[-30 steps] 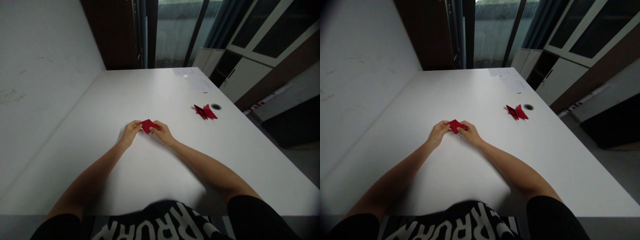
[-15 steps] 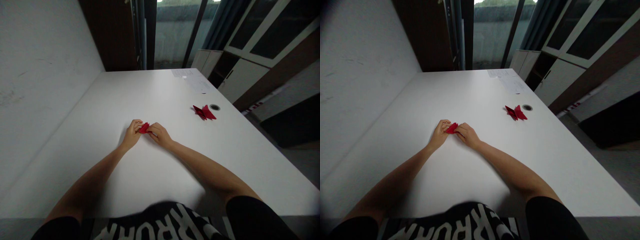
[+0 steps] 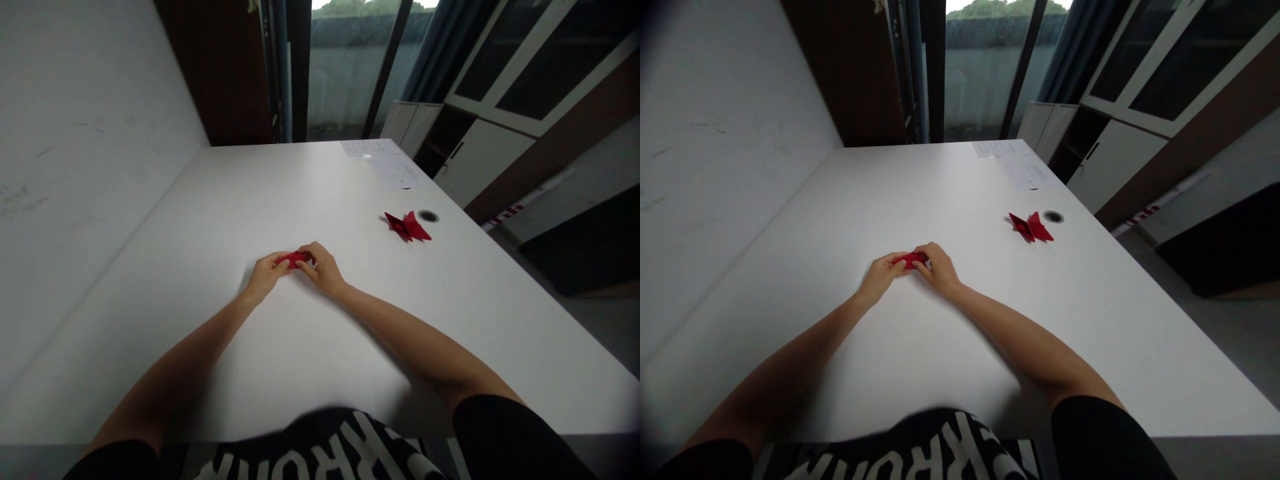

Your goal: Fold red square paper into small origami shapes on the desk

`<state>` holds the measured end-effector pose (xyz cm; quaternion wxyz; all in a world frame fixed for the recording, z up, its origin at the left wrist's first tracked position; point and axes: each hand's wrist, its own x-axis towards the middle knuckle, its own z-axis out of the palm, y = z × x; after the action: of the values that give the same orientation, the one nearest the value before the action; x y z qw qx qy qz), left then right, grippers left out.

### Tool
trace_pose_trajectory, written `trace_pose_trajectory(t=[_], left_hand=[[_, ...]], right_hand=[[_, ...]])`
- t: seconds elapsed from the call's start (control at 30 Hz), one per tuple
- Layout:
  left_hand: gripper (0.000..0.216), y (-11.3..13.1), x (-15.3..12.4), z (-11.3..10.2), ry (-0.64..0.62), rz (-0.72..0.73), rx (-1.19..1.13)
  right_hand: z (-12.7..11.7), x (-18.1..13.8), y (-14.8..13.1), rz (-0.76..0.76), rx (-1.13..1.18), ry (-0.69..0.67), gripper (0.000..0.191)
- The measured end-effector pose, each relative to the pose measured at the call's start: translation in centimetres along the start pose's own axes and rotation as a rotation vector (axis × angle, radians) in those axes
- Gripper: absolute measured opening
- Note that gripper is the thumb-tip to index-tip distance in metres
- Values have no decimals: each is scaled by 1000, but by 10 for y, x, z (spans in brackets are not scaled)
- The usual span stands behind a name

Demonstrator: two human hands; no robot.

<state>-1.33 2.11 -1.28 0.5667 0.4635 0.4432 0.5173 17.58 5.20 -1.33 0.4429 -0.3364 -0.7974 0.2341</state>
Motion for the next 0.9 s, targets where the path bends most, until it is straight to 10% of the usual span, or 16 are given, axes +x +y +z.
trace_pose_trajectory(t=[0.27,0.53,0.9], left_hand=[[51,-5,-1,-1,40,-52,-95],[40,-2,0,-3,75,49,281],[57,2,-7,11,173,-74,15]], right_hand=[[2,-2,2,275,125,-38,26],[0,-1,2,57,-18,-98,28],[2,-5,-1,-67,-156,-20,31]])
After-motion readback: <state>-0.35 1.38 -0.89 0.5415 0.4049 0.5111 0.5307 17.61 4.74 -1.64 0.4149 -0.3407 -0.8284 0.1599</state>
